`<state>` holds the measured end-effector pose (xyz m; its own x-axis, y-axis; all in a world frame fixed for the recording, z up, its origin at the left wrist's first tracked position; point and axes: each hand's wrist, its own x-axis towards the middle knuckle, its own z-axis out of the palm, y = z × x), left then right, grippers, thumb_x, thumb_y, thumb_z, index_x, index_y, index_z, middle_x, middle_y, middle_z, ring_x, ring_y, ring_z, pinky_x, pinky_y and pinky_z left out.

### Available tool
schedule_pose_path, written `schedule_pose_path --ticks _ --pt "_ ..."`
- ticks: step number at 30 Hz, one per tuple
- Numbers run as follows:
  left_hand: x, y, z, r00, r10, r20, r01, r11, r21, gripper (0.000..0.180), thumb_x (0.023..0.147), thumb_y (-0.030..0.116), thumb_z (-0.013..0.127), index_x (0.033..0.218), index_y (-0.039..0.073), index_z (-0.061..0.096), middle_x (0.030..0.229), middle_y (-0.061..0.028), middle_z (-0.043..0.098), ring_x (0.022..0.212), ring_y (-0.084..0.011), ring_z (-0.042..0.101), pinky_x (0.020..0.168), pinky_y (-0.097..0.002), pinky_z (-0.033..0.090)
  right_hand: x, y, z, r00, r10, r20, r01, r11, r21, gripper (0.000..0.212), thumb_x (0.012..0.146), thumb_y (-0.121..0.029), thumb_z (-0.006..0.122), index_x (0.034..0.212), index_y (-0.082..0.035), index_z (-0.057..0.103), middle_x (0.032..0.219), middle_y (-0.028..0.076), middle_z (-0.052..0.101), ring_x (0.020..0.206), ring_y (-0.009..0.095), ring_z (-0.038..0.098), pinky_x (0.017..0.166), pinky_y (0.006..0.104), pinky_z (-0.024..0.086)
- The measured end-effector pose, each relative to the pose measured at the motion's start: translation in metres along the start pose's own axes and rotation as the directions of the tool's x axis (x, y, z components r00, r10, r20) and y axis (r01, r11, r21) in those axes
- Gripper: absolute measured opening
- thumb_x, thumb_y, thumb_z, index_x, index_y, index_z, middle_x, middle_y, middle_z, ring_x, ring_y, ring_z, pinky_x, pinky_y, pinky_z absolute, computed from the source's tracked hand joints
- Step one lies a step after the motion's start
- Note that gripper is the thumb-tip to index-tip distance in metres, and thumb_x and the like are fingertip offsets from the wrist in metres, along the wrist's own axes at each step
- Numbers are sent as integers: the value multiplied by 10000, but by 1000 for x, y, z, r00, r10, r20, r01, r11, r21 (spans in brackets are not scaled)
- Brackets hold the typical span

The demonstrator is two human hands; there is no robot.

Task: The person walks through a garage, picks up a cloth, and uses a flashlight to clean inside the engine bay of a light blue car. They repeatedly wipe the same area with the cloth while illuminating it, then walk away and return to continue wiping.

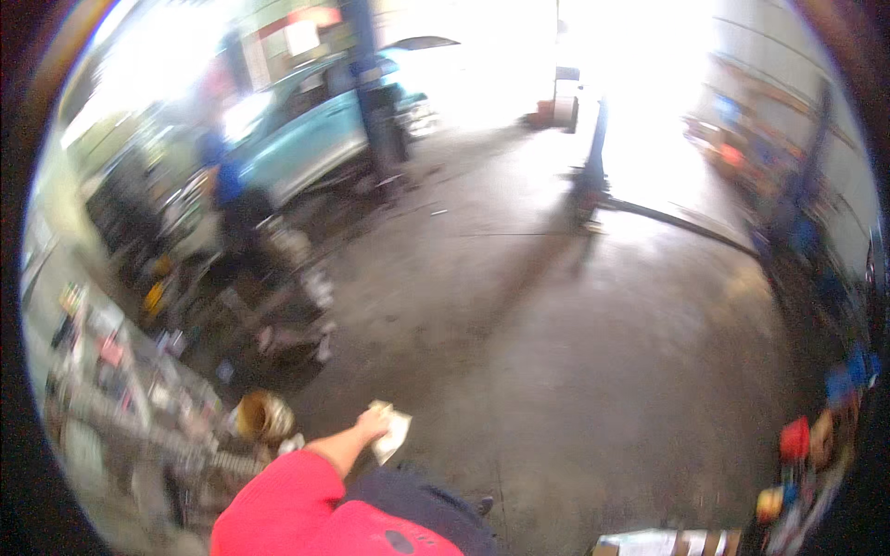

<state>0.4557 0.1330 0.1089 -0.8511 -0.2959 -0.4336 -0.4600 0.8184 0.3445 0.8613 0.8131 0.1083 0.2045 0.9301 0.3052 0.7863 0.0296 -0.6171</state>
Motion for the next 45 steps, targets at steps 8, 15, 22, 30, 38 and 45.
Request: schedule_pose_path --ticks 8,15,22,30,38,45 --pt "-25 23 -19 980 -194 -41 179 956 -233 404 810 311 602 1115 69 713 1097 -220 681 1052 -379 655 919 -442 520 -172 -155 188 556 117 823 -351 931 105 342 919 -262 565 1026 57 627 938 219 665 795 340 637 692 466 524" --pt "-31 -69 5 745 -659 102 648 679 -345 403 816 204 547 1114 -34 679 1203 -288 619 1181 -389 589 987 -446 481 -274 -263 270 208 231 950 -396 908 -135 287 883 -209 653 1047 23 610 921 172 661 752 287 633 644 437 535" --pt "16 -134 -20 622 -778 83 641 446 -624 375 789 224 583 1034 -39 689 1119 -285 651 1077 -414 632 912 -450 511 -333 -516 375 176 -62 983 -34 997 69 189 867 -111 656 996 26 634 939 160 665 802 293 622 706 439 528" --pt "45 -193 -6 376 -925 51 526 168 -834 379 743 322 664 989 39 721 1012 -235 686 964 -405 656 834 -470 511 -570 -650 418 -83 28 996 527 850 20 186 843 -81 637 1010 -7 601 786 160 627 634 298 598 531 415 451" --pt "-3 -219 55 -59 -822 566 752 -409 -517 466 778 211 643 1150 -69 633 1211 -285 620 1136 -381 607 875 -425 506 -987 -757 408 -464 -125 877 498 782 375 83 788 -50 587 766 -16 515 627 114 541 463 227 494 391 358 330" --pt "109 -326 -147 -103 -743 662 -553 -510 -659 466 848 80 601 1299 -29 560 1075 -158 647 934 -260 623 828 -357 509 -1382 -750 136 -885 63 461 457 307 835 251 838 -150 651 966 66 634 864 127 671 715 188 650 587 300 517"
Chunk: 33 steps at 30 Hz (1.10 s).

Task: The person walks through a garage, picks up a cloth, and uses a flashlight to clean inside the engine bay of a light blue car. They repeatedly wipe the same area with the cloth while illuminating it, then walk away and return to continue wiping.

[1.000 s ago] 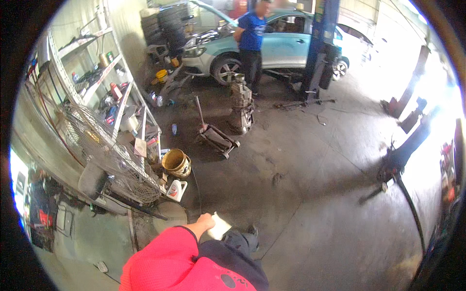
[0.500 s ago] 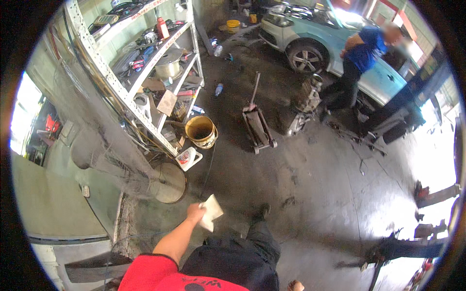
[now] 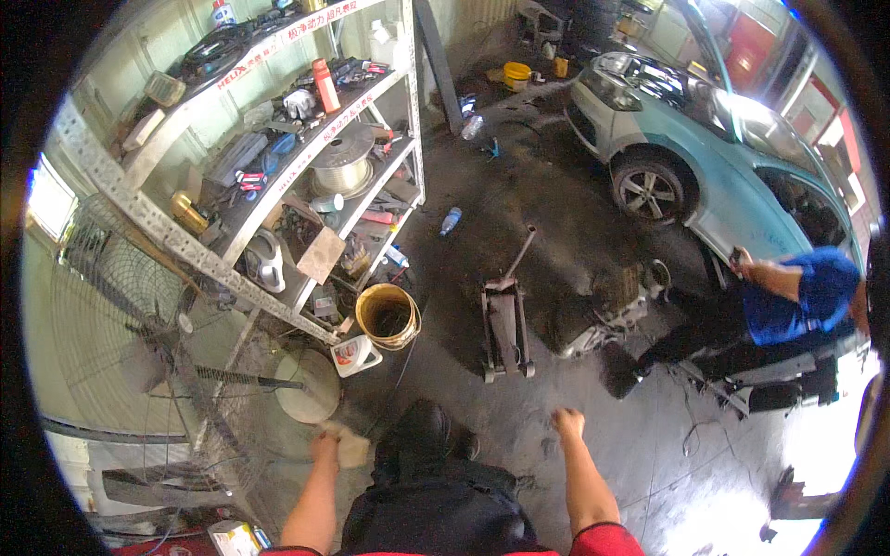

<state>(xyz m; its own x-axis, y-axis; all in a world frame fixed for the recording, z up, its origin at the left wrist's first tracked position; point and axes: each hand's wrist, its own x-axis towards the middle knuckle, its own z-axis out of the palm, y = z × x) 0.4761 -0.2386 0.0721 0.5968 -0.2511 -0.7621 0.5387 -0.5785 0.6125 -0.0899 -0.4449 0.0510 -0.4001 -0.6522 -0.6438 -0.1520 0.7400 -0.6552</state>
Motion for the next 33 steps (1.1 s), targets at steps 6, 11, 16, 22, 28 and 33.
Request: schedule_pose_path --ticks 6,11,16,22,28,33 --pt "-54 183 257 688 472 551 -420 879 -227 368 805 51 748 1157 -16 664 1041 -67 699 915 -148 642 803 -306 514 -5 -279 186 508 -94 856 76 995 64 725 878 -337 718 1436 -14 385 1275 119 598 1122 212 608 893 346 507" --pt "-47 336 380 474 401 784 -564 822 -79 183 899 76 643 1057 14 713 952 -5 694 855 -104 614 774 -294 503 -7 -429 242 30 -211 977 -208 955 212 992 815 -542 729 1546 -142 190 1504 102 393 1335 307 446 1052 479 421" --pt "-16 446 468 18 630 776 -955 242 -174 211 890 67 634 1089 19 685 1032 -62 720 914 -117 641 812 -309 511 57 -534 272 227 -183 957 -127 968 216 880 837 -468 742 1492 -68 311 1455 110 444 1319 252 457 1068 448 404" --pt "42 542 573 526 375 764 -577 816 -3 265 881 99 679 1114 -27 673 1054 -72 701 921 -139 648 819 -306 520 175 -630 323 384 -338 859 217 938 271 516 841 -179 775 1268 1 547 1195 91 636 1127 195 585 1001 364 451" --pt "102 675 754 570 346 745 -415 904 -103 273 869 38 646 1136 -18 658 1071 -93 696 936 -194 673 806 -313 533 317 -790 365 481 -469 740 4 846 534 398 869 -105 723 1224 11 585 1133 81 664 1034 185 626 925 349 492" --pt "112 788 900 459 415 785 -571 815 -98 111 839 13 666 905 43 751 986 -66 720 891 -153 662 818 -313 524 429 -934 347 504 -456 734 71 868 491 236 918 -160 531 981 -4 697 915 90 695 784 169 649 747 306 524"
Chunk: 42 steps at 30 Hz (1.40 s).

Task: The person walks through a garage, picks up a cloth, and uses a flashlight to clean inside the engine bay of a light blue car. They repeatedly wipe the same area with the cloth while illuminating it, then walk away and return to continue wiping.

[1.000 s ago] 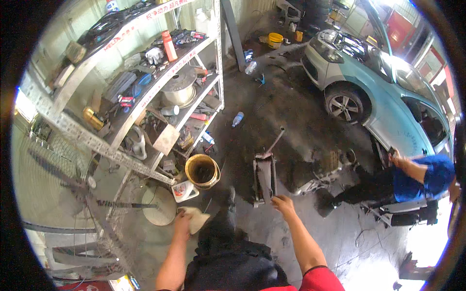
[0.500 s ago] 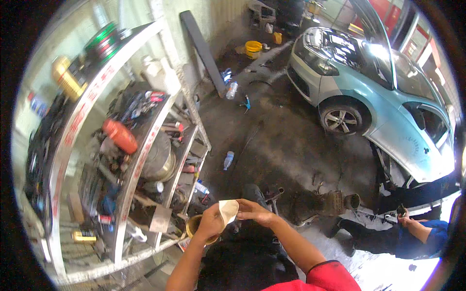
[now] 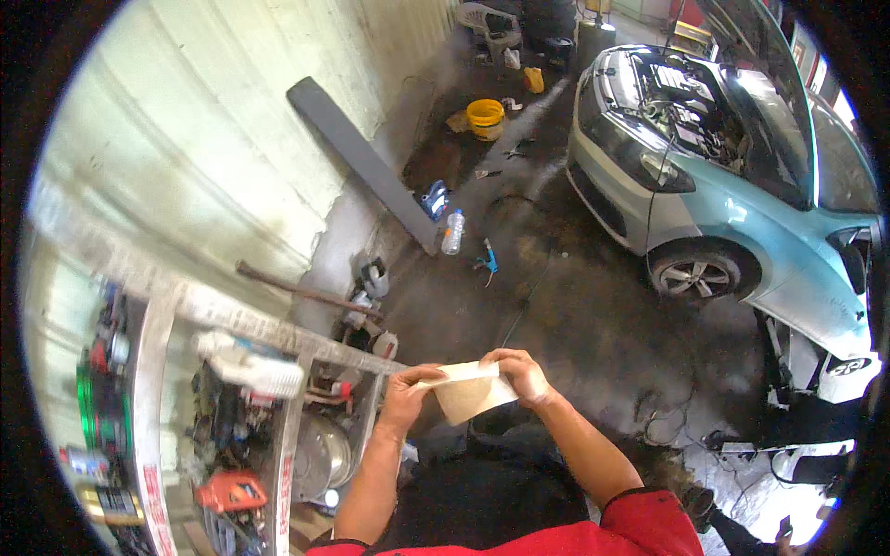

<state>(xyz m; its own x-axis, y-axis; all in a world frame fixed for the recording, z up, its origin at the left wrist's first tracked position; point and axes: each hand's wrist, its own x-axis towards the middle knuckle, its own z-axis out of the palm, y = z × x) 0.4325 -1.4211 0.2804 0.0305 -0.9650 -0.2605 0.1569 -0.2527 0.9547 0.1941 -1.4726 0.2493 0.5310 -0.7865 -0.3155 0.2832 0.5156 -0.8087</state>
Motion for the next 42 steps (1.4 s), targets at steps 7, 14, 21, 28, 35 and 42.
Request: schedule_pose_path --ticks 7,14,21,28,35,42 --pt "187 61 54 944 210 253 -133 948 -290 498 860 93 468 1343 -20 508 1280 -216 608 1129 -296 619 978 -371 488 124 -114 -82 980 -181 -77 127 881 -455 158 801 -60 727 940 -17 663 872 13 663 809 93 591 746 275 502" --pt "436 71 112 887 -318 334 249 940 233 368 885 87 614 1223 -58 623 1101 -99 693 1000 -187 664 934 -338 503 266 -224 -192 927 -298 -226 149 848 -509 178 814 -66 695 979 -6 671 877 29 671 831 86 590 746 274 500" --pt "638 144 203 839 -255 481 157 959 236 282 890 70 594 1144 -20 678 1040 -43 708 938 -143 655 869 -299 503 345 -332 -288 727 -394 -563 279 918 -283 348 850 -39 691 1188 -31 611 1031 71 681 929 124 629 844 281 522" --pt "861 181 294 922 -47 384 -17 987 162 280 846 45 607 1103 -41 680 1001 -77 710 870 -164 672 768 -283 520 389 -370 -462 216 -412 -885 285 894 -346 216 875 -33 683 1079 24 642 937 81 687 785 130 650 706 270 543" --pt "1051 286 460 894 10 448 -197 907 372 232 837 30 615 1054 -37 660 980 -43 663 888 -129 609 801 -280 482 455 -461 -612 -171 -298 -939 318 885 -339 132 884 -54 663 1003 0 642 814 25 651 696 92 601 649 246 490" --pt "1168 326 668 643 62 763 -585 683 437 176 850 42 630 1011 -28 643 877 -13 628 824 -99 572 753 -262 464 445 -503 -701 -714 -169 -679 233 858 -458 105 875 -34 680 975 -23 649 820 -12 625 724 73 564 656 229 470"
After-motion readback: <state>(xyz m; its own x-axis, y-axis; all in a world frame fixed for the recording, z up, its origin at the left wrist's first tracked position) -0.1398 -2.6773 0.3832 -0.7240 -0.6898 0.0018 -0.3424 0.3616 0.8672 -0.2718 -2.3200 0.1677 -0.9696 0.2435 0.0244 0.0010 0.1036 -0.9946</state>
